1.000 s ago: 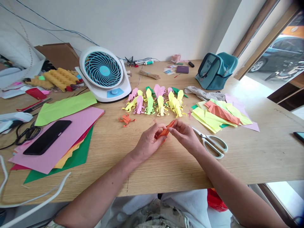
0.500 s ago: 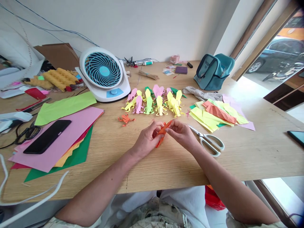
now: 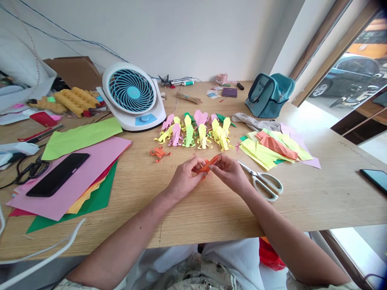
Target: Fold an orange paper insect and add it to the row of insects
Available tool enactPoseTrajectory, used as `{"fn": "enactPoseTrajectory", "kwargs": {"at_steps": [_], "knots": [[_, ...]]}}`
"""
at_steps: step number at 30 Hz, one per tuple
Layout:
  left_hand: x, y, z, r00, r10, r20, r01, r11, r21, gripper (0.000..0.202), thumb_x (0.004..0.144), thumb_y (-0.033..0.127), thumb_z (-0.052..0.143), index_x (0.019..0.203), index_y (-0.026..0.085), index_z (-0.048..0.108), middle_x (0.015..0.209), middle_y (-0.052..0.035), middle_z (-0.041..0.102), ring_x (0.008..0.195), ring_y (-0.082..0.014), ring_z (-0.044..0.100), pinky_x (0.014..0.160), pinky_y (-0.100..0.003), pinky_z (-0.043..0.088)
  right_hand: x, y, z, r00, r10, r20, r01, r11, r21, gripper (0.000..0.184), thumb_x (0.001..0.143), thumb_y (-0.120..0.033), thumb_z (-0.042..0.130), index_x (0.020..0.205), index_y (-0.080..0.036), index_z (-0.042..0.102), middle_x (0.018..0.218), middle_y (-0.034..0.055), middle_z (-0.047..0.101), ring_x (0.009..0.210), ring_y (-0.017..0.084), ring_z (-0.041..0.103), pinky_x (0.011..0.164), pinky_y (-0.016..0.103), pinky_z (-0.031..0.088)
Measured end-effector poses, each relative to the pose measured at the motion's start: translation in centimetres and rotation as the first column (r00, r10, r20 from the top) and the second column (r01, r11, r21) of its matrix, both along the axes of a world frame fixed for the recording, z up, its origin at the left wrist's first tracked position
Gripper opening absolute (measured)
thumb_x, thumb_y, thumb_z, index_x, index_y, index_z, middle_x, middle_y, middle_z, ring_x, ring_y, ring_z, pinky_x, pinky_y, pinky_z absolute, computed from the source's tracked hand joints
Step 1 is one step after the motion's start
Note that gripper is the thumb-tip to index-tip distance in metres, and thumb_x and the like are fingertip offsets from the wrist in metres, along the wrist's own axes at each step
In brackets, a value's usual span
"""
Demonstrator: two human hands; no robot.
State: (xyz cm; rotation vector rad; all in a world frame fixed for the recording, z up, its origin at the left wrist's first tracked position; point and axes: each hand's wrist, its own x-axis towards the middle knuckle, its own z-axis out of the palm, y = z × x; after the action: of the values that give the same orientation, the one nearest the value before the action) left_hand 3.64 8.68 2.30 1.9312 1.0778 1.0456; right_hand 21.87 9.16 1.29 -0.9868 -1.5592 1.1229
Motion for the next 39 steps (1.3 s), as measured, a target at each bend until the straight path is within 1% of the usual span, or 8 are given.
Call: {"fn": "enactPoseTrajectory", "kwargs": {"at_steps": [4,9,12,15,22,27,30,39], "knots": [[0.0,0.2,-0.1,0.999,0.018,0.031,-0.016,0.999,-0.051,0.011,0.082,0.024,0.069,0.090,0.017,0.066,0.084,-0.0006,0.070,0.076,-0.0129,0.063,0.073,-0.023,0.047,0.1,0.0,0.0,1.000,-0.012,0.009,0.012,1.000,0.016,0.032,0.083,-0.050,0.070,0.082,-0.020,0.060,0.072,0.0006,0.059,0.063,0.013,0.051,0.060,0.029,0.042],[0.0,0.6,-0.5,0.997,0.041,0.062,-0.028,0.979,-0.201,0.021,0.079,0.035,0.072,0.083,0.016,0.065,0.075,0.0011,0.065,0.064,-0.0098,0.055,0.059,-0.021,0.041,0.0,-0.1,0.1,0.999,-0.035,0.042,0.033,0.998,0.054,0.027,0.085,-0.046,0.069,0.083,-0.020,0.061,0.075,0.0017,0.062,0.065,0.014,0.053,0.063,0.029,0.044],[-0.1,0.9,-0.6,0.988,0.001,0.156,0.044,0.956,-0.289,0.026,0.076,0.037,0.074,0.081,0.015,0.062,0.075,0.0018,0.063,0.063,-0.0091,0.054,0.059,-0.021,0.042,0.0,0.0,0.0,1.000,-0.008,-0.002,0.008,0.999,0.051,0.027,0.084,-0.046,0.071,0.082,-0.020,0.061,0.078,0.0022,0.063,0.068,0.015,0.056,0.066,0.030,0.047],[-0.2,0.9,-0.5,0.962,-0.032,0.272,0.130,0.927,-0.352,0.029,0.072,0.036,0.077,0.082,0.015,0.059,0.076,0.0028,0.060,0.067,-0.0091,0.056,0.063,-0.021,0.044,0.2,0.3,-0.3,0.998,0.062,-0.023,-0.060,0.996,0.058,0.024,0.084,-0.043,0.072,0.084,-0.020,0.063,0.081,0.0029,0.065,0.072,0.016,0.059,0.070,0.031,0.049],[-0.2,0.7,-0.1,0.942,0.004,0.336,0.151,0.888,-0.435,0.038,0.066,0.037,0.083,0.083,0.014,0.060,0.081,0.0005,0.065,0.073,-0.0114,0.062,0.071,-0.024,0.048,0.9,0.5,-0.4,0.993,0.100,0.065,-0.103,0.993,0.053,0.022,0.083,-0.041,0.073,0.088,-0.020,0.067,0.086,0.0039,0.066,0.078,0.018,0.061,0.075,0.034,0.052],[-0.2,0.8,0.3,0.924,-0.026,0.382,0.216,0.859,-0.464,0.040,0.064,0.036,0.085,0.087,0.015,0.059,0.081,-0.0007,0.069,0.074,-0.0134,0.066,0.072,-0.027,0.051,1.0,0.6,-0.3,0.989,0.147,0.015,-0.147,0.989,-0.011,0.026,0.083,-0.043,0.074,0.094,-0.020,0.067,0.089,0.0051,0.069,0.081,0.019,0.064,0.076,0.034,0.053],[-0.2,0.8,0.3,0.912,-0.041,0.408,0.248,0.848,-0.468,0.042,0.063,0.036,0.085,0.088,0.015,0.059,0.082,-0.0007,0.070,0.074,-0.0139,0.068,0.073,-0.028,0.052,1.1,0.6,-0.4,0.991,0.130,0.011,-0.129,0.991,-0.032,0.028,0.083,-0.044,0.074,0.094,-0.019,0.067,0.089,0.0057,0.069,0.081,0.019,0.064,0.076,0.034,0.053],[-0.2,0.7,0.2,0.895,-0.045,0.444,0.291,0.814,-0.503,0.044,0.062,0.035,0.088,0.089,0.015,0.059,0.081,0.0000,0.070,0.072,-0.0123,0.068,0.074,-0.027,0.053,1.0,0.2,0.2,0.997,0.078,0.014,-0.079,0.997,0.017,0.029,0.079,-0.046,0.077,0.081,-0.019,0.065,0.078,0.0029,0.065,0.073,0.017,0.060,0.069,0.032,0.050]]}}
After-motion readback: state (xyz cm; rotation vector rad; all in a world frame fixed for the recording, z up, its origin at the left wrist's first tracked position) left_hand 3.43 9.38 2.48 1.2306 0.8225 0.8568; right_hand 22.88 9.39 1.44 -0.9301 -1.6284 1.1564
